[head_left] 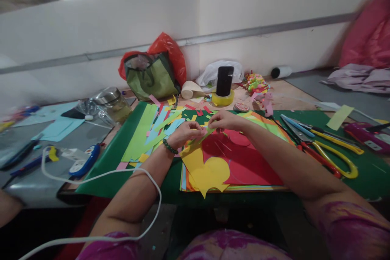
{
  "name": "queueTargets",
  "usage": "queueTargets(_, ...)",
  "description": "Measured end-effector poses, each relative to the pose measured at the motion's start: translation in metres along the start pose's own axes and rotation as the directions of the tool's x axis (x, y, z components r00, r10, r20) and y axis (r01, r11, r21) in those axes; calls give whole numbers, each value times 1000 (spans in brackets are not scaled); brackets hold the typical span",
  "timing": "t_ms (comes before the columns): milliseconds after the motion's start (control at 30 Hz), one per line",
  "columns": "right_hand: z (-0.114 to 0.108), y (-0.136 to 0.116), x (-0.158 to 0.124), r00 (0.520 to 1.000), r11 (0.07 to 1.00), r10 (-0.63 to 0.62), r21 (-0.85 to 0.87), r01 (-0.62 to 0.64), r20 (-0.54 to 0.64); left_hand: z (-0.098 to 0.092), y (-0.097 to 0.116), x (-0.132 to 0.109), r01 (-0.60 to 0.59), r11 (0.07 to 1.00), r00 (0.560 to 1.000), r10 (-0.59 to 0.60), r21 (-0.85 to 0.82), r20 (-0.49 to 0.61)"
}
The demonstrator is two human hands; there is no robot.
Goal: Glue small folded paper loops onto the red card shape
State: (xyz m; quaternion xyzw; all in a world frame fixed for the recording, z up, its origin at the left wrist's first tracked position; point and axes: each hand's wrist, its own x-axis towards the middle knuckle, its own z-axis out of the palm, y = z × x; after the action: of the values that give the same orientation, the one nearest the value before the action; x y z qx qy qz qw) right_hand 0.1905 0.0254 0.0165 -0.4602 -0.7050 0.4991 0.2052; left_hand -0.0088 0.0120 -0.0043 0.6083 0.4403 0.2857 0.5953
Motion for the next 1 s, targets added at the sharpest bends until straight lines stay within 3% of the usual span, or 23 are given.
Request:
queueTargets(233,1,-1,0,1000,999,-5,31,6,-16,4,4,-3,22,998,999,-24,-57,-22)
queueTargets(600,3,-2,-1,999,996,-40,80,38,23,5,4,-4,-15,999,1000,15,46,1)
queueTargets(833,3,-2,-2,999,995,-52,87,51,6,4,2,-2,0,1000,998,-1,-24,-67)
queueTargets(1000,2,-1,-1,999,995,-44,90,44,-3,0,5,-4,68,998,997,-68,15,34)
